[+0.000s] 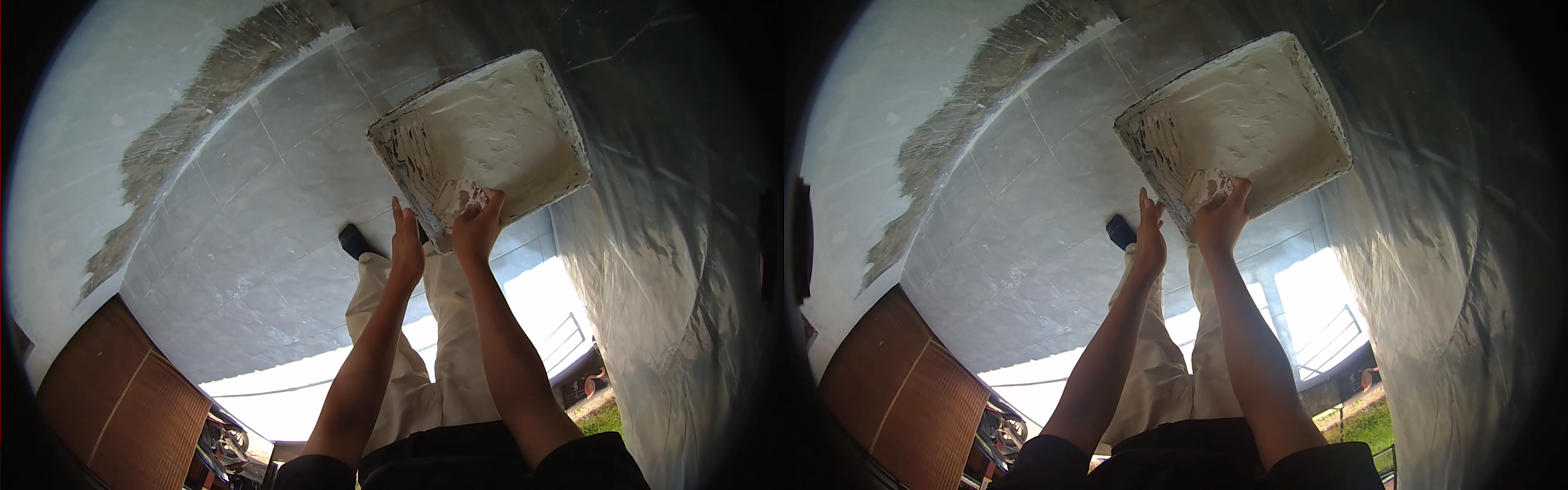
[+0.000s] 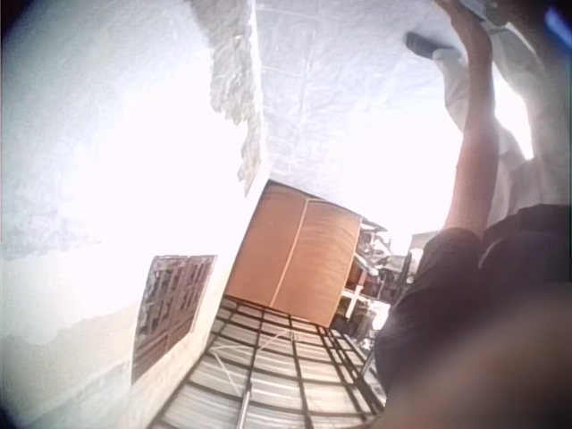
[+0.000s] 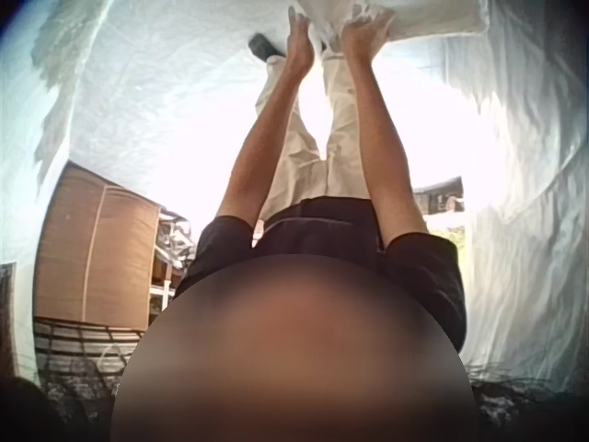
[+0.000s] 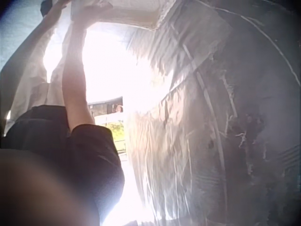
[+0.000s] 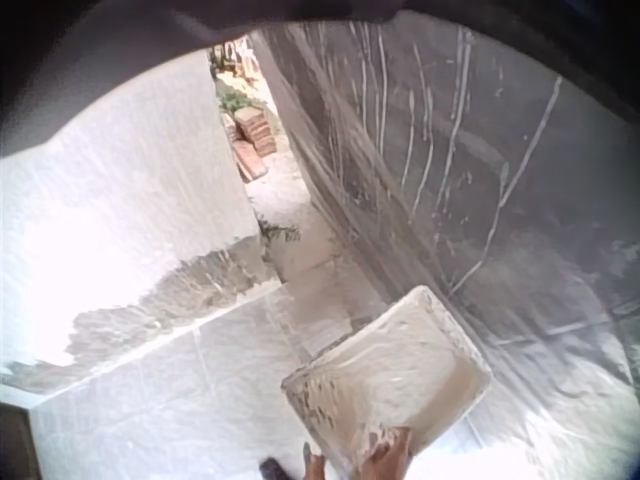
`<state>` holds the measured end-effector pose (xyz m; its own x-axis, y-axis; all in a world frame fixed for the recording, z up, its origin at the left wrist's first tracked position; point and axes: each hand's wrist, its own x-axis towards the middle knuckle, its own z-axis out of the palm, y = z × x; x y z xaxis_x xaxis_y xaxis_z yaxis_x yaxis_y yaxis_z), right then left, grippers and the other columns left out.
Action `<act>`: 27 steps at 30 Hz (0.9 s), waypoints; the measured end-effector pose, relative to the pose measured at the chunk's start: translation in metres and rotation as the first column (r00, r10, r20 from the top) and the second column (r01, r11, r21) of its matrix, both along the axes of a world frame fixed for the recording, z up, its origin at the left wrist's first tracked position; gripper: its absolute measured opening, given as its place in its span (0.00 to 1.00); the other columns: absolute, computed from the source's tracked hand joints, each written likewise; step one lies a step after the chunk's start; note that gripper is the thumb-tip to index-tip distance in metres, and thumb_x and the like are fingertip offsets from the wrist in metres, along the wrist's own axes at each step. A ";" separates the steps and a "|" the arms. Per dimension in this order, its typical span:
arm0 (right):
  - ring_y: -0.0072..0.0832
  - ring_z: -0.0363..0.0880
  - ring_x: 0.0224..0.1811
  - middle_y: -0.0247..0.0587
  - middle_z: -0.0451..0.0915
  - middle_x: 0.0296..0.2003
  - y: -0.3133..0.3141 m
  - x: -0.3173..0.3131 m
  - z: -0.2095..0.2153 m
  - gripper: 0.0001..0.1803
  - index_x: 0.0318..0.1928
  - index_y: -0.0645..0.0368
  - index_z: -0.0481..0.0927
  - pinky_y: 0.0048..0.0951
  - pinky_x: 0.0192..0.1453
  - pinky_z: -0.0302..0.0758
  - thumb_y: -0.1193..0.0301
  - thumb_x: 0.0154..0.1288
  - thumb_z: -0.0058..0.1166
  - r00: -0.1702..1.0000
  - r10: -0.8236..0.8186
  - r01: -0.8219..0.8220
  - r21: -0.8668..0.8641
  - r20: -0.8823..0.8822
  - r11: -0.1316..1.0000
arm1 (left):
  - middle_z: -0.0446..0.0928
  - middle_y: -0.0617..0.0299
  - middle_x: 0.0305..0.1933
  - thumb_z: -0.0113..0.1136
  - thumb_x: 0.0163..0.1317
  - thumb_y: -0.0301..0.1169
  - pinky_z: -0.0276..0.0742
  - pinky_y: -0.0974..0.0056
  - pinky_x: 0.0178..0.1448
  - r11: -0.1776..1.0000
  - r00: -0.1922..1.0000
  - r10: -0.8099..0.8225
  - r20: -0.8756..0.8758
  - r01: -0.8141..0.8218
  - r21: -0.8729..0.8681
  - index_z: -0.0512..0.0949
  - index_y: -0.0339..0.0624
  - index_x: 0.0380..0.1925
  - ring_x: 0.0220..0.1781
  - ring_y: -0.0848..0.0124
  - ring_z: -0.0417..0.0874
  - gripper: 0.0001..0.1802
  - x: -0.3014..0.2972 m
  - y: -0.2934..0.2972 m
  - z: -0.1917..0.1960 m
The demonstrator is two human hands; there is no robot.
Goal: The person applies wall putty to a building wall using a putty knife.
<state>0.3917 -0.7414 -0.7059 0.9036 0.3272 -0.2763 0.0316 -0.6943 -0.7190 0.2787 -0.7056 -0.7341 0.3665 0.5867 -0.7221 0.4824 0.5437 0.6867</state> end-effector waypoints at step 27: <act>0.54 0.83 0.33 0.56 0.81 0.29 -0.049 0.016 0.001 0.19 0.55 0.57 0.67 0.49 0.36 0.74 0.82 0.64 0.46 0.989 0.130 -0.130 -0.007 0.075 0.991 | 0.61 0.32 0.71 0.28 0.76 0.57 0.55 0.59 0.75 0.996 0.994 0.052 0.098 -0.059 0.069 0.41 0.30 0.75 0.75 0.46 0.63 0.43 0.004 -0.009 0.005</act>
